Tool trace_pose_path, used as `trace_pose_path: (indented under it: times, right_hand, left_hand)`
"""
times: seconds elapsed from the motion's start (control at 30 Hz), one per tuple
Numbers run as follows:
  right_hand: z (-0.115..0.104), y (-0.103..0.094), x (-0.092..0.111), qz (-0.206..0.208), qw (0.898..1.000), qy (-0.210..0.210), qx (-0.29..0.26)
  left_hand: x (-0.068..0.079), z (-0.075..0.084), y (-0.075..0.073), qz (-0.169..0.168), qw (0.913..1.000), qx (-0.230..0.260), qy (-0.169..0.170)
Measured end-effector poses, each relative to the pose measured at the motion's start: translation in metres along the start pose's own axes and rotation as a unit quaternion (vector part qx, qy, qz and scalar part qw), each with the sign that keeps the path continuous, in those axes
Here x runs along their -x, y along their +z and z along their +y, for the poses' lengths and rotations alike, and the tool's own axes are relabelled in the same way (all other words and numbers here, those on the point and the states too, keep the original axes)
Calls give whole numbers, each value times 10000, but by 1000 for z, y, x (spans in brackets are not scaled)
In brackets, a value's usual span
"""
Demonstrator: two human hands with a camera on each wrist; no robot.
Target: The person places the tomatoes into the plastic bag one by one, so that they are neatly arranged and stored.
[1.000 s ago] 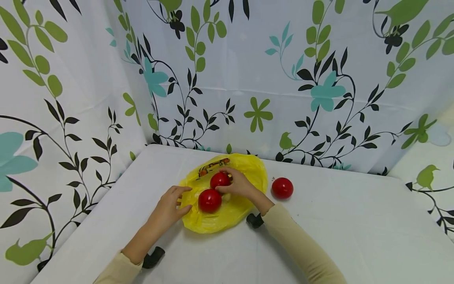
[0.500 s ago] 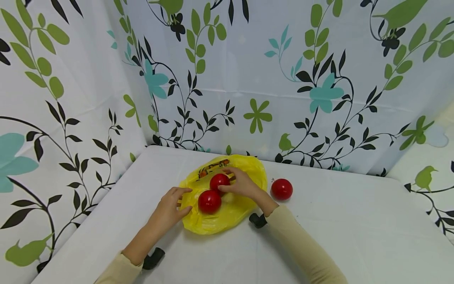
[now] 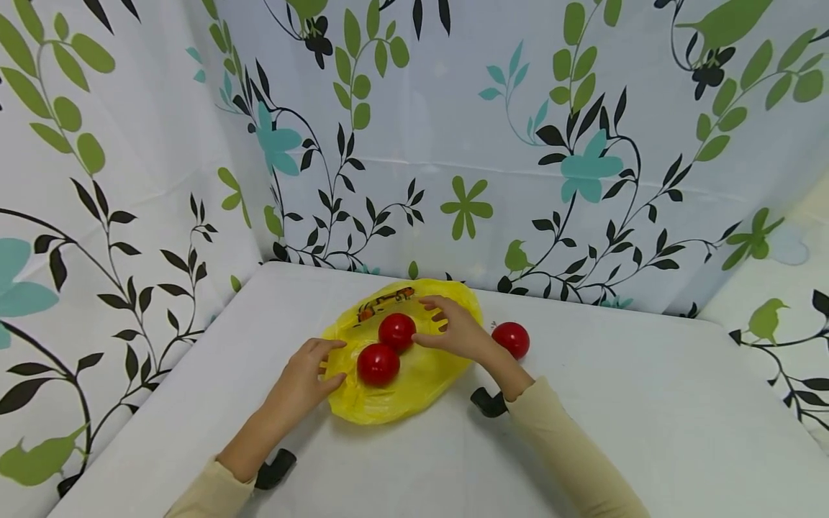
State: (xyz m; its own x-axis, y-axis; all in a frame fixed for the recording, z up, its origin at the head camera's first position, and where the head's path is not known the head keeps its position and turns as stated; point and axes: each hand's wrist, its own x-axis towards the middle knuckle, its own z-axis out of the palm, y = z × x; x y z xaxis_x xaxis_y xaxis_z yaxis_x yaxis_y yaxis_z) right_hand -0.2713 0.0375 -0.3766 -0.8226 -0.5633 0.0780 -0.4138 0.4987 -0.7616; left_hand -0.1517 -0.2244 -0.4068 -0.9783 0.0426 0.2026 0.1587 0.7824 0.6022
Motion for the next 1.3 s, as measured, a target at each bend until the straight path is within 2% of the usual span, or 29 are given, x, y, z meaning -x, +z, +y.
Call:
trace_pose_path:
  times: [0.37,0.7,0.9,1.3]
  right_hand:
    - [-1,-14,23,324,9992,-219,17]
    - [23,-30,45,752,9966,-335,72]
    - [35,-42,57,1090,9932,-91,402]
    - [56,-57,69,1442,9874,398,516]
  left_hand:
    - [-1,2,-1,-86,10000,44,-23]
    - [-1,2,-1,-100,9999,55,11]
    - [0,2,-2,-54,10000,29,61]
    - [1,4,1,-74,10000,59,-23]
